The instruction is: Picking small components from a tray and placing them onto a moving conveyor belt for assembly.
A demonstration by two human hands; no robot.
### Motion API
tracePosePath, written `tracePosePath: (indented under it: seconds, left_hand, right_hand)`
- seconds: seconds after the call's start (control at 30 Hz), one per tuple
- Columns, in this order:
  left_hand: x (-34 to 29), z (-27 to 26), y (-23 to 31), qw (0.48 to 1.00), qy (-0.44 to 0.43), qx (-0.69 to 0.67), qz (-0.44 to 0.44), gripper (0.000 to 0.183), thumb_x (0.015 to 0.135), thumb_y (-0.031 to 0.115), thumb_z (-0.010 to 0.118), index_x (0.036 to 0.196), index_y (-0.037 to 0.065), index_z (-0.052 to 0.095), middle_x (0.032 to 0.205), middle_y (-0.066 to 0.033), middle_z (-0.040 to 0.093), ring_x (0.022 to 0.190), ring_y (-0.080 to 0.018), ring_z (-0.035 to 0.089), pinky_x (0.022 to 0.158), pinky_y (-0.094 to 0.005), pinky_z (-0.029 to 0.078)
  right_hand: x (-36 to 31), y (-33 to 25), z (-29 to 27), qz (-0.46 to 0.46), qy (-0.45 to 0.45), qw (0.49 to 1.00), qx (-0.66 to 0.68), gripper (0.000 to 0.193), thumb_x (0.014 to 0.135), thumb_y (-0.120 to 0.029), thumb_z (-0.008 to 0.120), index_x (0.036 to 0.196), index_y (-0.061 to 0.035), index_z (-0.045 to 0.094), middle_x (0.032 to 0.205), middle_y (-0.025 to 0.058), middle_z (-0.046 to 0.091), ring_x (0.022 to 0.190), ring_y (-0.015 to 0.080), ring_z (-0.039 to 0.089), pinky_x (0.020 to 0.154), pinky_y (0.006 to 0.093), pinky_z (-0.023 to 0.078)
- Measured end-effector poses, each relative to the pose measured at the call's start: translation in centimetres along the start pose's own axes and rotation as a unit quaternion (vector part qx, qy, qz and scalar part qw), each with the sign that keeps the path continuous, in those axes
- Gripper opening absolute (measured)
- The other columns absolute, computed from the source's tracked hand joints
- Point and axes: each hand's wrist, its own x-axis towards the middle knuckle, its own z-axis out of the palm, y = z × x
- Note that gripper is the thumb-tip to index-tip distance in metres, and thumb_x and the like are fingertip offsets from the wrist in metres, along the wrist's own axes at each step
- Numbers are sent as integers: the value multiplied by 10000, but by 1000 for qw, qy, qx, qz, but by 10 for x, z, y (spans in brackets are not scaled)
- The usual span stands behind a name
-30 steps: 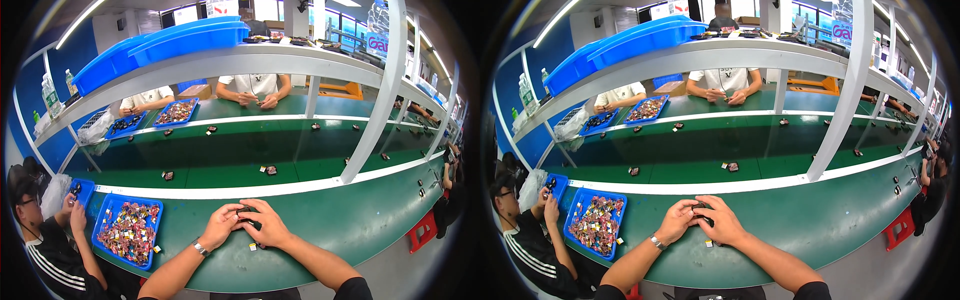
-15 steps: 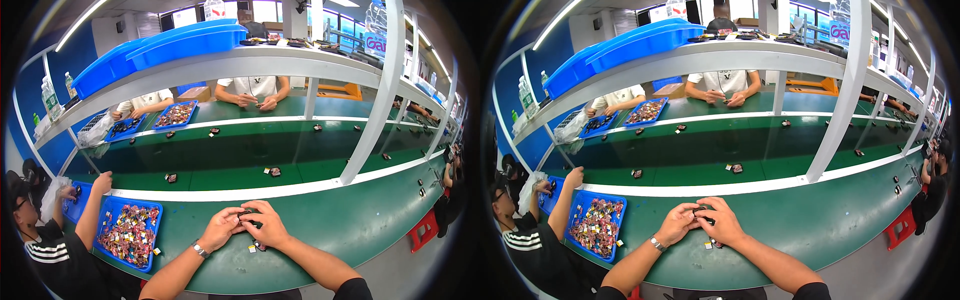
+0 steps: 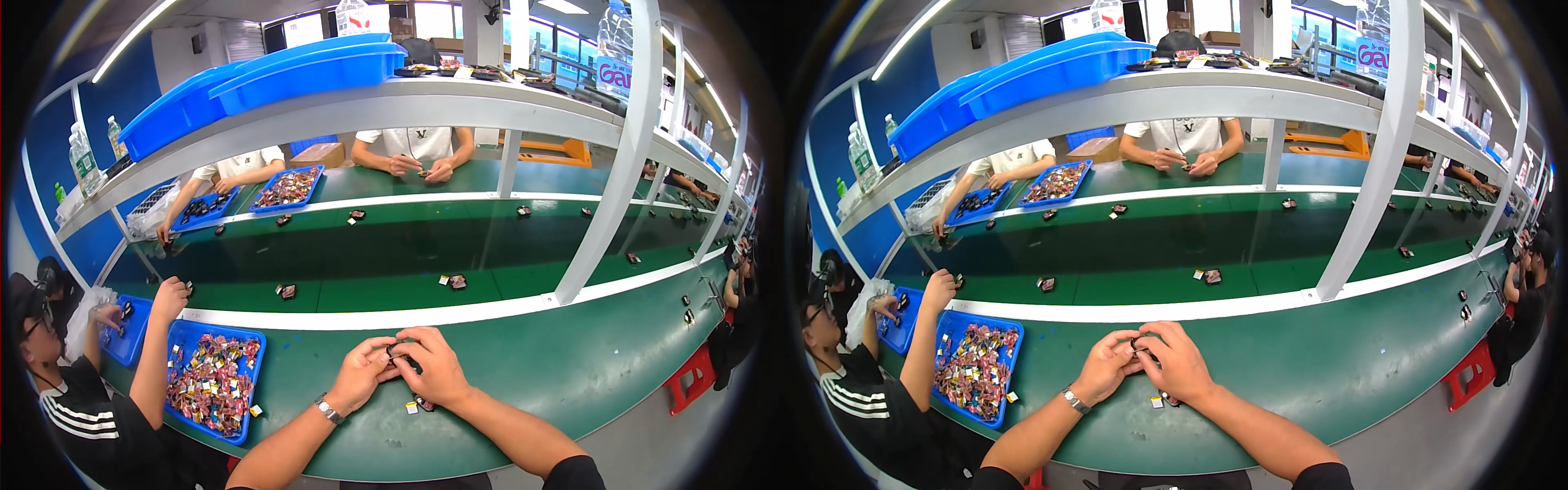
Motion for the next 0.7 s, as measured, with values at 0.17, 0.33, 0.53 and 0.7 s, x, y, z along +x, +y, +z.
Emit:
tracePosePath:
  seconds: [0.17, 0.33, 0.53, 0.7]
  left_hand:
    - [0, 2, 1, 1000, 1, 1, -10, 316, 1010, 80, 518, 1314, 11, 466, 1201, -117, 632, 1135, -211, 618, 996, -392, 525]
    - [-2, -1, 2, 1000, 10, -6, -20, 316, 1010, 62, 506, 1317, 6, 460, 1222, -120, 624, 1150, -216, 609, 1011, -397, 516]
    - [0, 1, 1, 1000, 8, -3, -15, 309, 1012, 54, 495, 1316, 9, 462, 1228, -123, 623, 1144, -217, 614, 1004, -397, 520]
    - [-1, 0, 1, 1000, 13, 3, -18, 304, 1015, 54, 488, 1313, 1, 459, 1223, -125, 625, 1133, -217, 620, 997, -397, 525]
  right_hand:
    - [-2, 6, -2, -60, -5, 996, -70, 209, 717, -13, 747, 907, -69, 680, 973, 67, 621, 876, 251, 608, 701, 335, 530]
    - [0, 0, -2, -58, -26, 995, -82, 194, 730, -21, 722, 913, -55, 666, 966, 59, 602, 888, 235, 605, 710, 336, 537]
    - [-2, 3, -1, -78, -31, 988, -131, 232, 746, -29, 720, 970, -37, 662, 973, 62, 598, 892, 241, 605, 725, 342, 544]
    - [-2, 3, 1, -65, -27, 990, -122, 227, 742, -29, 723, 960, -33, 657, 973, 64, 595, 890, 242, 604, 718, 338, 542]
